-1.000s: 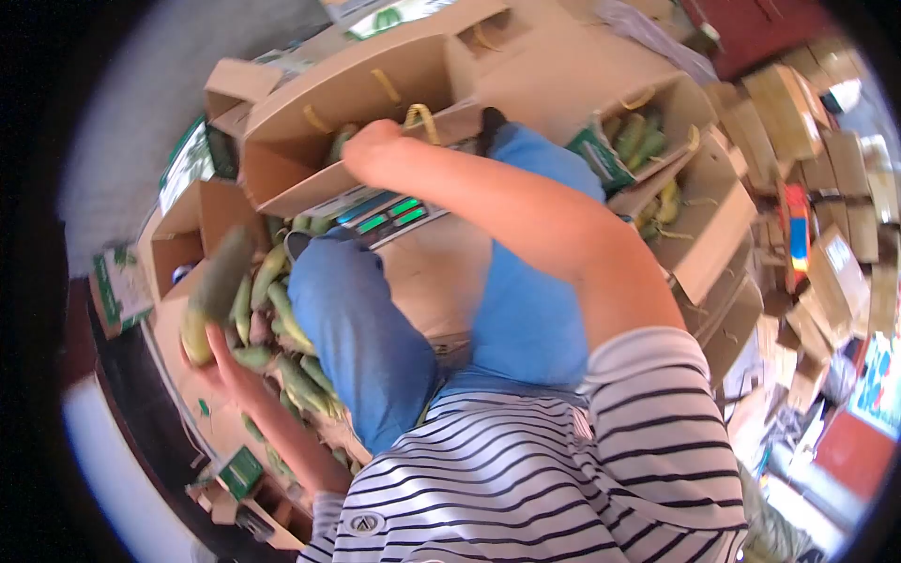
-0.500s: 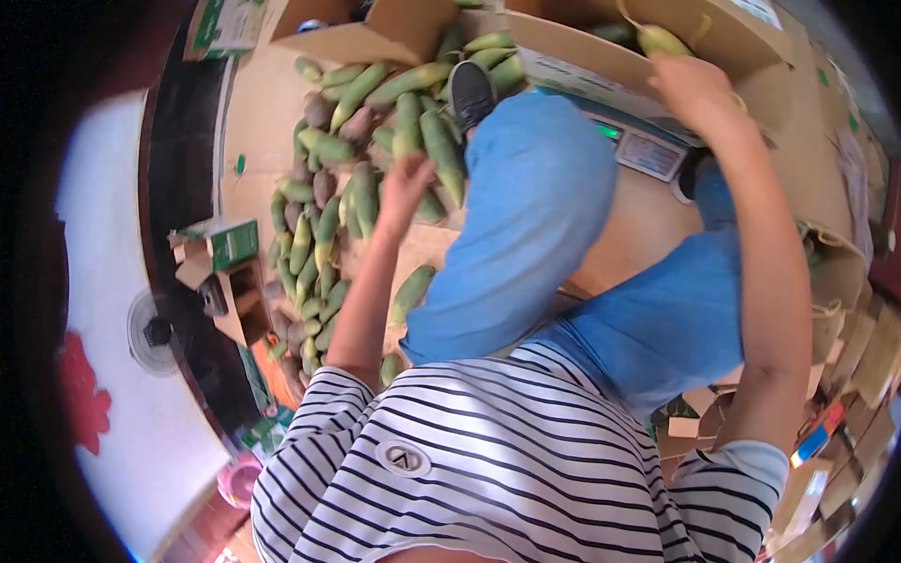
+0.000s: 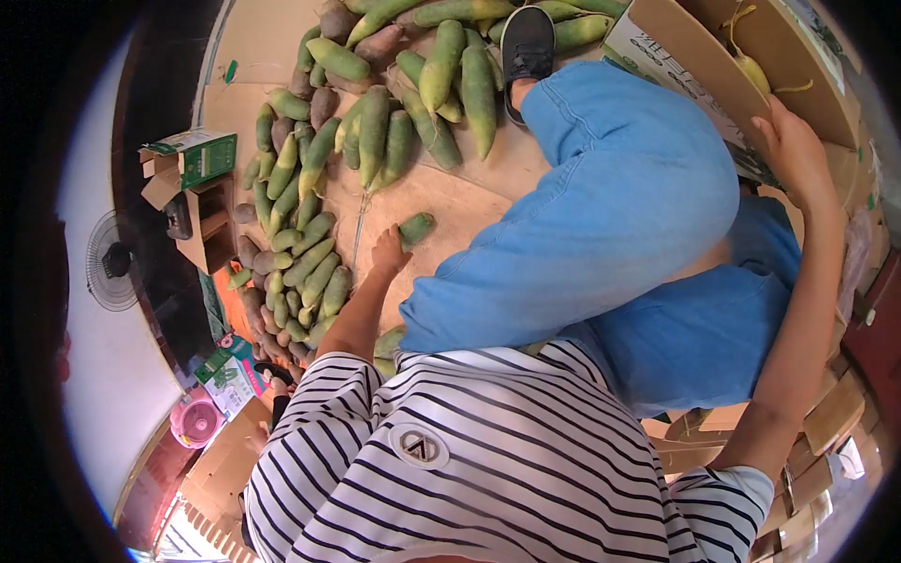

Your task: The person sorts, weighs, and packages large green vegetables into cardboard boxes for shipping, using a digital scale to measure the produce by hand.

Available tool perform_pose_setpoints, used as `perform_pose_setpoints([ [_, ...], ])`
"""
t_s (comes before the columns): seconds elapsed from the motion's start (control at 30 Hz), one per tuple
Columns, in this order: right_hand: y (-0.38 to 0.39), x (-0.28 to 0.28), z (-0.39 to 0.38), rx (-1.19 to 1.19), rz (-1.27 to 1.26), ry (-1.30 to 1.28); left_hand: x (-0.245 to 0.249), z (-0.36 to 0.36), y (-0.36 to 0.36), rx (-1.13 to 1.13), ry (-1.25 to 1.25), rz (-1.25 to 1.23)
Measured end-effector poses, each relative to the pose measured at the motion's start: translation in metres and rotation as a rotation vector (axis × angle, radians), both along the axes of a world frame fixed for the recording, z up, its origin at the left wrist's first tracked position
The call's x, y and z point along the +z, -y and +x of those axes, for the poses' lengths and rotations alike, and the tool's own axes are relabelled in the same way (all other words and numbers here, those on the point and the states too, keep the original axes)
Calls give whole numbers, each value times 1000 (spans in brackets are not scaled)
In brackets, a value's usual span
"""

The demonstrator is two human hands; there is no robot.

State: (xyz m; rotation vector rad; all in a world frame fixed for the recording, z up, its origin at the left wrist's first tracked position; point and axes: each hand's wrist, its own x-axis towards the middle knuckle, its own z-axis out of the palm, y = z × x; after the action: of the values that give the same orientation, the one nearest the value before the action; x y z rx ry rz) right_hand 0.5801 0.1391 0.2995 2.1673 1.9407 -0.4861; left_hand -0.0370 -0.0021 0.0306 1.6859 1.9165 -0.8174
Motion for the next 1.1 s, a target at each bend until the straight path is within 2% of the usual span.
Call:
perform_pose_setpoints([
  [0.07, 2, -4, 4, 11, 47, 5, -18, -4, -2, 23, 30, 30],
  [0.13, 2, -8, 8, 20, 60, 6, -27, 1, -8, 10, -24, -64],
  [0.17, 2, -8, 8, 22, 68, 5, -25, 5, -12, 1, -54, -110],
  [0.27, 0, -5, 7, 9, 32, 4, -8, 23, -22, 69, 48, -23],
  [0.37, 2, -8, 9, 83, 70, 90, 4, 41, -36, 218, 538, 297],
  [0.43, 7, -16, 15, 149, 234, 37, 9, 65, -59, 406, 906, 429],
  [0.5, 6, -13, 11, 104, 188, 36, 69, 112, -100, 554, 1181, 466],
  [0.57, 7, -7, 4, 78, 179, 41, 136, 156, -142, 346, 1242, 670],
  [0.63, 7, -4, 0, 58, 175, 28, 210, 210, -172, 332, 1410, 841],
  [0.7, 7, -1, -2, 22, 126, 34, 262, 254, -198, 220, 1671, 904],
  [0.77, 8, 1, -5, 10, 106, 29, 303, 302, -211, 186, 1910, 847],
  [0.83, 8, 5, -7, -1, 93, 34, 327, 346, -217, 175, 2085, 642],
  [0.87, 10, 2, -5, 22, 114, 41, 319, 357, -230, 30, 2115, 447],
  [0.93, 11, -1, -2, 49, 146, 39, 305, 378, -230, -31, 2141, 378],
  [0.97, 12, -1, -1, 52, 159, 26, 298, 387, -224, 50, 2146, 508],
  [1.03, 11, -6, 3, 87, 183, 21, 252, 364, -223, 28, 1591, 690],
  [1.1, 12, -5, 1, 76, 198, 12, 198, 320, -223, 110, 1505, 673],
])
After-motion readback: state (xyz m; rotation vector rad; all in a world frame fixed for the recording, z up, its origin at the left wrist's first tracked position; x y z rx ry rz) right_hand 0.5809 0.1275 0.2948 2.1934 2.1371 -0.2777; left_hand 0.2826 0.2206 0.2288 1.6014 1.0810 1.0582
